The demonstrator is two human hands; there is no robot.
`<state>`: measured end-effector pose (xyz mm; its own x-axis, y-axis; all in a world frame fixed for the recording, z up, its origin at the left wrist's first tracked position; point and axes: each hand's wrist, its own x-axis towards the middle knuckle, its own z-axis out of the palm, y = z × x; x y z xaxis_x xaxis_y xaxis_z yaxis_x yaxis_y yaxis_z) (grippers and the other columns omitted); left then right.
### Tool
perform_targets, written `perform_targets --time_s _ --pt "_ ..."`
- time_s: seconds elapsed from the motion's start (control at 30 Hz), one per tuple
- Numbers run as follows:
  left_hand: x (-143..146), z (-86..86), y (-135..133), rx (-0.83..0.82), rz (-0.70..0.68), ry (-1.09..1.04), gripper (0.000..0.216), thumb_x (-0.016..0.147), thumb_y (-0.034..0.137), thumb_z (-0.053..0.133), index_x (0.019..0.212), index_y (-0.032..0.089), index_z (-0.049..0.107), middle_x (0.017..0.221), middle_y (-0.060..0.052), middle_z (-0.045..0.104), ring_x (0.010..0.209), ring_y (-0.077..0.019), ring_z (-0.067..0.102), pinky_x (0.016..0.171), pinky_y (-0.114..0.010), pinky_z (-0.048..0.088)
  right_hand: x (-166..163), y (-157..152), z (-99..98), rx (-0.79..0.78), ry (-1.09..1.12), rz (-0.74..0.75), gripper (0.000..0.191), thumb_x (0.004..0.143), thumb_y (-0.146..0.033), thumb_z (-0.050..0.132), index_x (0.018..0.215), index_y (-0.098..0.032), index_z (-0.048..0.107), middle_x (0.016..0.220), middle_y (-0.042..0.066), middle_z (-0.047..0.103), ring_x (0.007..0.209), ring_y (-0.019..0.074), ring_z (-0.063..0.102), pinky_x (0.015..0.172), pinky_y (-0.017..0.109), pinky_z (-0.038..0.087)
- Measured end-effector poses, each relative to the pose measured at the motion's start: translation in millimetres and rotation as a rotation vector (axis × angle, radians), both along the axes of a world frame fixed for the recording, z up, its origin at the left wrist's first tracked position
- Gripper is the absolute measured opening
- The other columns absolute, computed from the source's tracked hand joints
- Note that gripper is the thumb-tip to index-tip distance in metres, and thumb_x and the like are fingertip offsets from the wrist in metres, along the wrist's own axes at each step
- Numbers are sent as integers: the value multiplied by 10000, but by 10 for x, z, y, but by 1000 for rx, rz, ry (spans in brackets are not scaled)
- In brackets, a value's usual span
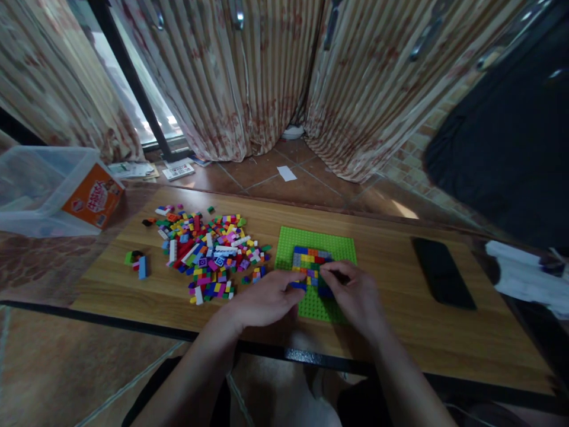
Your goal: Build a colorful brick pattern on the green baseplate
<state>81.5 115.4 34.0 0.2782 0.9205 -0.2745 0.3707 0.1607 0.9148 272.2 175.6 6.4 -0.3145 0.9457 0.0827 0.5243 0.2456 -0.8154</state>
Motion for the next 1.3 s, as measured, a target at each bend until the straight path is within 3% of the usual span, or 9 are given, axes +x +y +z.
perform_targets --time_s 0.1,0.23,0.4,0.6,1.0,1.17,1.3 --pt "-95 -20 20 -14 123 -35 340 875 300 467 1116 158 660 600 20 614 557 -129 522 590 -242 403 -41 -8 -20 26 -18 -104 147 813 -329 603 825 -209 688 873 50 683 796 206 619 756 361 470" --pt "-163 -51 53 14 306 -12 300 853 310 488 1021 137 666 596 25 585 541 -114 493 556 -229 374 -122 -52 -47 77 -108 -107 139 772 -347 646 788 -209 651 866 51 649 813 218 588 767 375 453" --pt "-108 -91 63 72 296 57 243 849 290 476 904 149 666 619 16 589 556 -118 513 528 -230 353 -156 -73 -62 80 -148 -79 133 774 -335 630 721 -214 635 826 42 608 807 216 560 747 365 435" --pt "-106 -114 69 95 314 53 252 853 291 476 945 140 656 621 17 593 569 -123 530 543 -234 381 -139 -49 -78 48 -121 -76 113 755 -316 631 703 -218 650 822 38 608 786 213 564 731 366 440" --pt "-197 -31 60 35 464 -107 276 833 327 531 1009 153 655 637 33 562 494 -95 472 434 -197 356 -143 -42 -110 17 -81 -89 97 735 -303 629 701 -222 671 838 29 608 773 202 563 735 367 435" --pt "-307 -57 79 151 529 -161 229 798 306 579 927 146 679 622 20 583 552 -108 520 511 -208 406 -131 -28 -112 3 -96 -80 92 728 -298 635 720 -216 676 869 39 625 793 207 573 739 366 438" --pt "-404 -35 77 176 664 -199 256 776 313 610 943 135 688 615 12 599 519 -101 510 474 -201 372 -129 -15 -122 8 -106 -75 115 731 -316 631 750 -213 682 873 43 633 791 208 580 734 365 447"
